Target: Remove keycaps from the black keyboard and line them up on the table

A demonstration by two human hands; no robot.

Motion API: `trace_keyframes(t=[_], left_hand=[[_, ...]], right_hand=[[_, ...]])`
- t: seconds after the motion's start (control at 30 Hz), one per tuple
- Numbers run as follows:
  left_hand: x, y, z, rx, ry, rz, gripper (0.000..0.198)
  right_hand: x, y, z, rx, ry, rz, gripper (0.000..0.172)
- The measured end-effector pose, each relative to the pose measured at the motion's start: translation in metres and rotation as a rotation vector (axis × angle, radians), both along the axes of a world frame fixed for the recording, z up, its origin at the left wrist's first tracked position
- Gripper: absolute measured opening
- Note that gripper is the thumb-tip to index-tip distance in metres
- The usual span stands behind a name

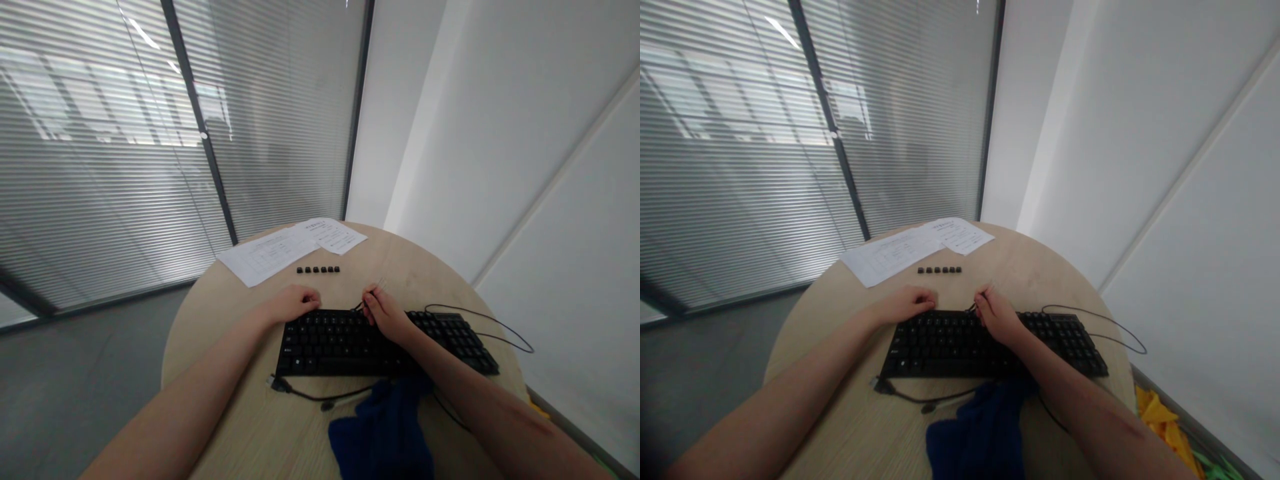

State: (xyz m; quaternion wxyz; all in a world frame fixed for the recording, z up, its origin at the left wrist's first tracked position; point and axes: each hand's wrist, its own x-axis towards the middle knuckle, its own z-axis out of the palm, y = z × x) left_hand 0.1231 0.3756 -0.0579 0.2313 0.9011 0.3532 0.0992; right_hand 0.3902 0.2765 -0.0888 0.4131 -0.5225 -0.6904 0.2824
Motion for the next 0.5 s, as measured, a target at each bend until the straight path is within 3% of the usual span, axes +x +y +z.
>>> trace_keyframes(t=[0.2,0.37,0.5], left_hand=[[-0.001,0.002,-0.002,0.003,0.01,0.001,0.025],[0.001,-0.001,0.001,0.032,0.019,0.008,0.022],[0.012,-0.017,0.012,0.139,-0.034,0.044,0.018]], right_hand=[[-0.001,0.008,-0.004,-0.005,0.298,-0.111,0.046],[-0.002,0.007,-0.008,0.068,0.162,-0.041,0.038],[-0.003,0.0,-0.003,0.087,0.044,0.003,0.027]])
